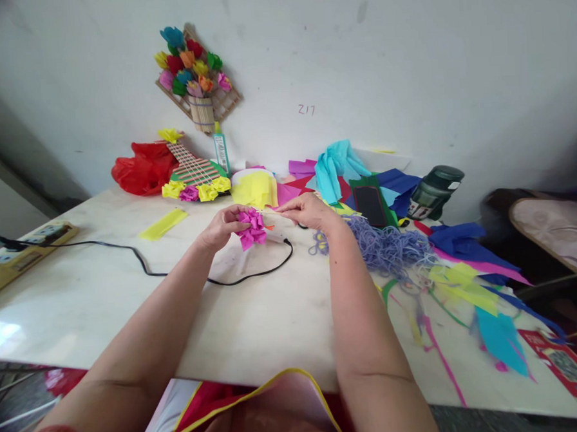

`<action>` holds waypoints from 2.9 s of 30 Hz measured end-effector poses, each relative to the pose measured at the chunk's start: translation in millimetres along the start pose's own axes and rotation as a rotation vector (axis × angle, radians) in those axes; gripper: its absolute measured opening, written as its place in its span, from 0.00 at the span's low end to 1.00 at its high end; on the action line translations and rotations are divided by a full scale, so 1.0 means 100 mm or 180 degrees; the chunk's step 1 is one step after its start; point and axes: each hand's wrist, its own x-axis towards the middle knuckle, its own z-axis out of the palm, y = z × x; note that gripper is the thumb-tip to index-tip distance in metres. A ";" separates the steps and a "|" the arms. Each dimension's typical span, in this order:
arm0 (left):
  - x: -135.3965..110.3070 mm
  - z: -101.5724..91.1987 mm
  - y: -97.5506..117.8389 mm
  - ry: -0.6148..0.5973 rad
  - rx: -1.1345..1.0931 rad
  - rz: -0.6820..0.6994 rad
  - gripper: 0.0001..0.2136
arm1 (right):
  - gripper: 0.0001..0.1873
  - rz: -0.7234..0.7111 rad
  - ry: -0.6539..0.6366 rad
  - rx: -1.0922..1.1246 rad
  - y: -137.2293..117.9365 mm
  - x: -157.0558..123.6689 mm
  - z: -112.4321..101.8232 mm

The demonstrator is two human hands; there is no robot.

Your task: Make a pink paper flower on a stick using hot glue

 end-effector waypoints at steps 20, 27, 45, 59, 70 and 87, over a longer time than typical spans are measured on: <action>0.00 0.01 0.01 -0.0087 0.0063 -0.0058 0.21 | 0.18 0.0004 0.0062 -0.0077 0.00 0.05 0.07; -0.01 0.04 0.03 -0.0043 0.0122 -0.0194 0.22 | 0.21 -0.0026 0.0008 -0.0052 -0.06 0.05 0.13; -0.02 0.05 0.04 -0.0310 0.0381 -0.0224 0.20 | 0.21 -0.0067 -0.0288 -0.0151 -0.14 0.06 0.18; -0.02 0.05 0.03 -0.0331 0.0406 -0.0302 0.19 | 0.18 0.0024 0.0036 -0.0563 -0.19 0.14 0.39; 0.01 0.04 0.02 -0.0307 0.0186 -0.0129 0.16 | 0.14 -0.0170 0.0292 -0.0473 -0.17 0.18 0.42; 0.02 0.03 0.02 -0.0046 0.0524 0.0022 0.17 | 0.14 -0.0441 0.0202 -0.0363 -0.11 0.21 0.46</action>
